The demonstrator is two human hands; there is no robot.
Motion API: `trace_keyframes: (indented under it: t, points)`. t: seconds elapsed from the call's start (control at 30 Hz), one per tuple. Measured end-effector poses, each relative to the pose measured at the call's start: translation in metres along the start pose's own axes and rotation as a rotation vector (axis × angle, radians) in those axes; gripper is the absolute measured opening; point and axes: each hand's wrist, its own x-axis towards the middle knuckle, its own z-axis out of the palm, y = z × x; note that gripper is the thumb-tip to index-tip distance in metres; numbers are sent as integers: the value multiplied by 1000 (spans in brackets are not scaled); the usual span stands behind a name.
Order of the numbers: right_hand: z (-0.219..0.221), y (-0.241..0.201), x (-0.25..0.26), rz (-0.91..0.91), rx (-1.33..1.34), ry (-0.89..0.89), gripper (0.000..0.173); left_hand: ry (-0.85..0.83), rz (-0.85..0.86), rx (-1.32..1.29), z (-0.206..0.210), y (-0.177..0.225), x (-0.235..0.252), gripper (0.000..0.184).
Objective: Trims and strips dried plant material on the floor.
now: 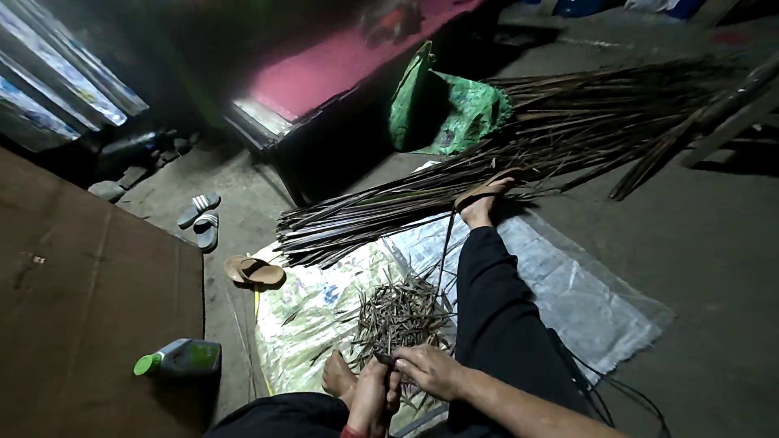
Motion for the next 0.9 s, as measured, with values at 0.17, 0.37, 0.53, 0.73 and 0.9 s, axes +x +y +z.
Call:
trace_keyframes:
  t: [0.17, 0.37, 0.53, 0.73, 0.9]
  points:
    - [0, 14, 3, -53, -115, 47, 41, -21, -22, -2, 1, -3, -1, 26]
    - [-20, 38, 12, 149, -24, 198, 45, -61, -33, 45, 0, -2, -4, 35]
    - [-30, 31, 10, 218, 231, 303, 45, -23, -70, -25, 1, 1, -5, 37]
    - [-9, 3, 20, 286, 526, 232, 28, -86, -61, 49, 5, -1, -4, 36]
    - [-30, 9, 24, 380, 641, 438, 28, -172, -41, 124, 1, -5, -11, 39]
